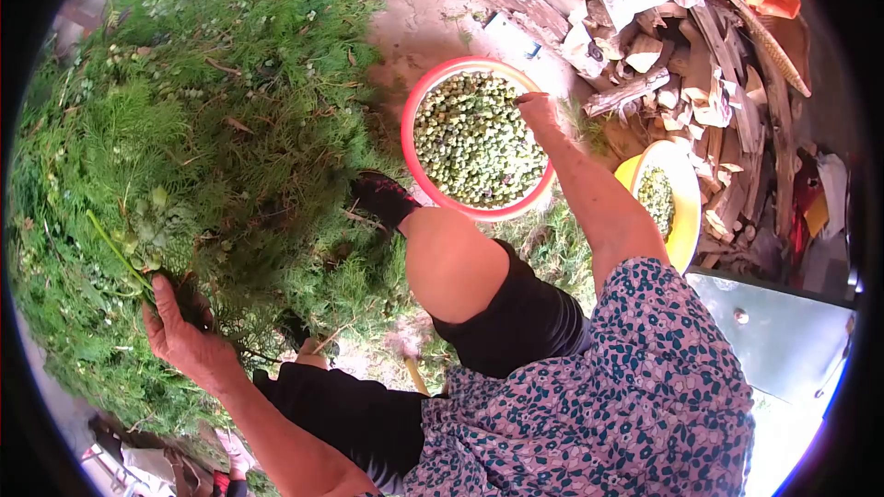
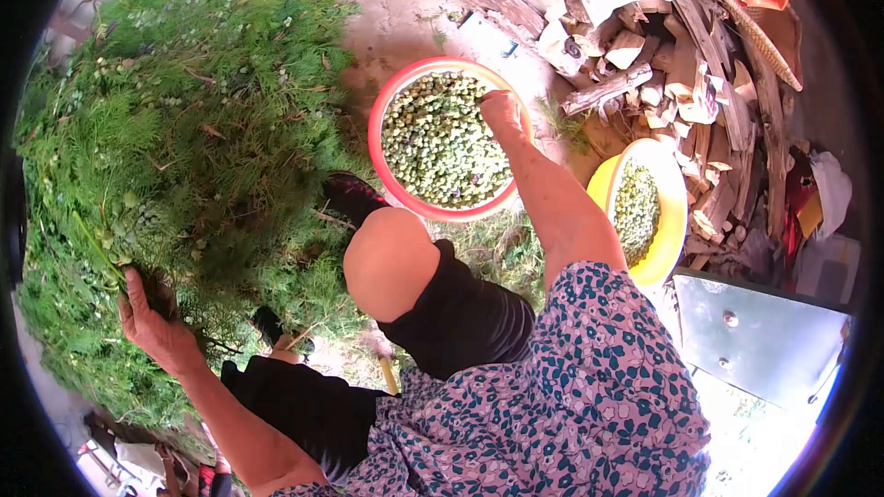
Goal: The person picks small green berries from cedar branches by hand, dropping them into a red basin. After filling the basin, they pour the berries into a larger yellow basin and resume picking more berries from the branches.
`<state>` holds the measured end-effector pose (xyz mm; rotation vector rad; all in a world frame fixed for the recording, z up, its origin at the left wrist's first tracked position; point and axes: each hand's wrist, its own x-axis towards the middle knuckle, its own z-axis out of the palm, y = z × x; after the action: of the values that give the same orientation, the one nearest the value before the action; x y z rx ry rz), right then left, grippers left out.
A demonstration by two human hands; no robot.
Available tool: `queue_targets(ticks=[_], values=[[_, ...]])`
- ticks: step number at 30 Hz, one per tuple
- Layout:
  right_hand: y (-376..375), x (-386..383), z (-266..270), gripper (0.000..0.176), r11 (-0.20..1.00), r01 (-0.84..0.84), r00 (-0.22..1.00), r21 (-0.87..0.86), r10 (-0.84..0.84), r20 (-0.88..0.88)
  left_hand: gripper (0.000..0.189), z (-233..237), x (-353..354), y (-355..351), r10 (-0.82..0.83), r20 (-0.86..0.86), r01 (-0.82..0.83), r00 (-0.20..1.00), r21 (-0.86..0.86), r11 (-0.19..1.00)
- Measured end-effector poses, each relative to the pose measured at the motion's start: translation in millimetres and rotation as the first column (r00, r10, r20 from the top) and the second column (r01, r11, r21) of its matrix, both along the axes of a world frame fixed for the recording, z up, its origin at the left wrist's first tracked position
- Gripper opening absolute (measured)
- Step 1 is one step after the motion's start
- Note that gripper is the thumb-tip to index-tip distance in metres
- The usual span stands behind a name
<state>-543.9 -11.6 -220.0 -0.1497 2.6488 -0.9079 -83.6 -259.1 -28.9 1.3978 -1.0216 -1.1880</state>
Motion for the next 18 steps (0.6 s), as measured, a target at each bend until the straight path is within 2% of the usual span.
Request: queue_targets(ticks=[1,3,4,5,6,7,8,9,11,13,14,16,17,18], values=[[-0.8,0.3,0.9,0.018,1.000,0.006,1.000,0.001,-0.006,0.000,0.020,-3.4,3.6,-2.1,-0.022,0.010,0.021,1.000,0.024,0.999],[-9.3,9.9,8.5,0.027,0.962,-0.122,0.949,0.246,0.185,-0.254,0.027,-18.2,18.8,-7.0,-0.080,0.023,0.080,0.997,-0.011,0.997],[-4.9,8.6,-2.0,0.031,0.944,-0.271,0.870,0.188,0.324,-0.371,0.032,-19.4,20.1,-8.5,-0.105,0.087,0.102,0.991,0.035,0.994],[-6.0,1.2,-3.4,0.032,0.856,-0.439,0.777,0.272,0.514,-0.363,0.037,-18.8,19.2,-9.8,-0.131,0.149,0.120,0.980,0.082,0.989],[-9.8,-2.4,-8.6,0.030,0.876,-0.440,0.819,0.196,0.482,-0.311,0.042,-17.0,17.8,-11.2,-0.202,0.105,0.194,0.974,0.080,0.978],[-15.1,-4.3,-15.3,0.028,0.892,-0.436,0.855,0.121,0.452,-0.254,0.042,-17.3,13.1,-9.7,-0.200,0.108,0.192,0.974,0.082,0.978],[-21.9,0.5,-22.4,0.026,0.893,-0.417,0.831,0.169,0.449,-0.327,0.021,-9.4,-3.6,-3.1,-0.114,0.082,0.112,0.990,0.020,0.993],[-28.7,6.1,-29.5,0.024,0.894,-0.393,0.801,0.215,0.447,-0.397,0.012,-5.5,-13.3,-0.7,-0.028,0.052,0.030,0.998,-0.041,0.999],[-43.7,6.8,-34.1,0.021,0.876,-0.407,0.815,0.258,0.476,-0.330,0.012,-7.3,-11.7,-2.7,-0.043,0.054,0.045,0.998,-0.032,0.998],[-60.3,6.2,-34.8,0.023,0.828,-0.258,0.860,0.498,0.431,-0.272,0.012,-9.5,-10.2,-5.0,-0.059,0.055,0.061,0.997,-0.022,0.998],[-63.3,0.9,-43.2,0.021,0.882,-0.234,0.888,0.410,0.365,-0.279,0.012,-9.2,-10.6,-6.5,-0.039,0.062,0.039,0.997,0.004,0.999],[-68.1,-11.7,-64.6,0.020,0.904,-0.252,0.891,0.345,0.356,-0.283,0.012,-11.6,-5.5,-9.9,-0.016,0.073,0.014,0.997,0.031,0.999],[-72.4,-15.8,-72.0,0.018,0.923,-0.266,0.893,0.278,0.344,-0.289,0.013,-12.4,-0.8,-11.7,0.014,0.064,-0.021,0.998,0.122,0.992],[-78.1,-19.3,-79.9,0.018,0.916,-0.285,0.905,0.281,0.354,-0.236,0.019,-13.0,1.5,-13.6,0.045,0.059,-0.056,0.997,0.213,0.976]])
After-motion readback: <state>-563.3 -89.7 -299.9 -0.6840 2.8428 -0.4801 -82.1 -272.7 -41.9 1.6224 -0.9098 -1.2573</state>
